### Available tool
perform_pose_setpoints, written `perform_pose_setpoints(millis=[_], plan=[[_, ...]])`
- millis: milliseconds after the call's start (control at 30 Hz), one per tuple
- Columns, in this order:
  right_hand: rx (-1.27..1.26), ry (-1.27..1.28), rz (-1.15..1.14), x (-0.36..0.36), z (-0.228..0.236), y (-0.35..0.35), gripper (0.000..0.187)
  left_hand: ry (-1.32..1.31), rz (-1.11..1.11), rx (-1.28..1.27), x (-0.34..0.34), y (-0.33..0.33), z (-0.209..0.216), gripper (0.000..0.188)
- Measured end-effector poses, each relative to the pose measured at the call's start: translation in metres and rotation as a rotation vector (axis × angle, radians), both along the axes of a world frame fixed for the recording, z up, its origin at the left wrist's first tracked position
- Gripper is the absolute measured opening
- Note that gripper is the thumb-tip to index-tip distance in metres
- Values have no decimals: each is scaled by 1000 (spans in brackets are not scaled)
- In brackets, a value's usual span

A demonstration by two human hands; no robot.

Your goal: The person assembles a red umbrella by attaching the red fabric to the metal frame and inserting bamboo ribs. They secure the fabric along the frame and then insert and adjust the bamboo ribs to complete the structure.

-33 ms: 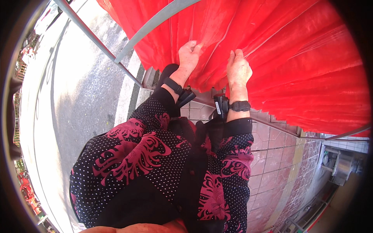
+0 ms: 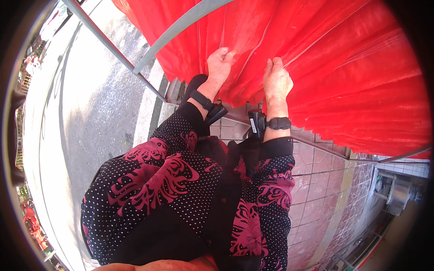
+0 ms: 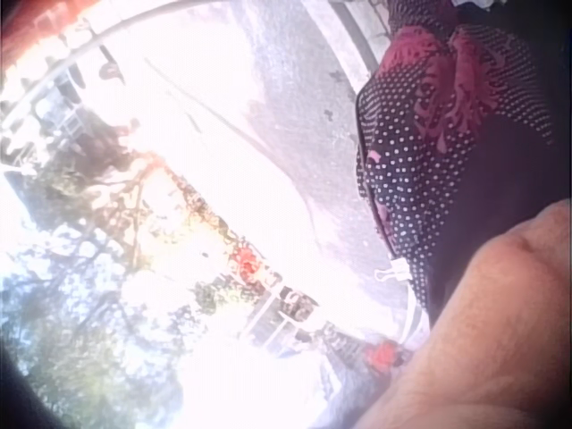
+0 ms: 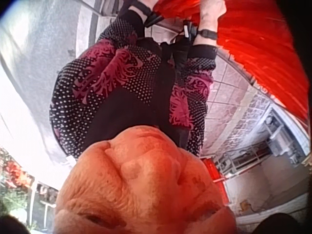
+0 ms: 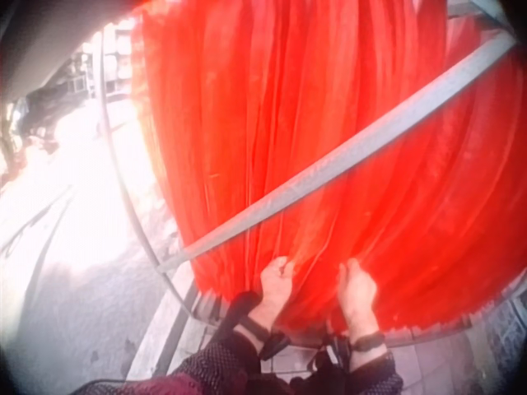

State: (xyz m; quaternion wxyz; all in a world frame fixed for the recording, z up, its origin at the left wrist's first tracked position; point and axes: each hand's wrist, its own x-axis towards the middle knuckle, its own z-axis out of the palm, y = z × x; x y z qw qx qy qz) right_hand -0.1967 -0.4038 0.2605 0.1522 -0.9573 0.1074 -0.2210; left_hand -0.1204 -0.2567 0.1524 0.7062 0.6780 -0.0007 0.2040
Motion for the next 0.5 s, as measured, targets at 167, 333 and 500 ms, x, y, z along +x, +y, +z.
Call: perform_pose_setpoints(millis=[167,333,500], plan=[[32,6,8,-1,-1,0,24,15,-30,-7,4,0,-10,20],[65,-5,22,0,-6,1,22,54,-72,59,-2,3,-5,23],[79,12,38,0,-7,1,23,-62,-48,383,-13,4,34,35]])
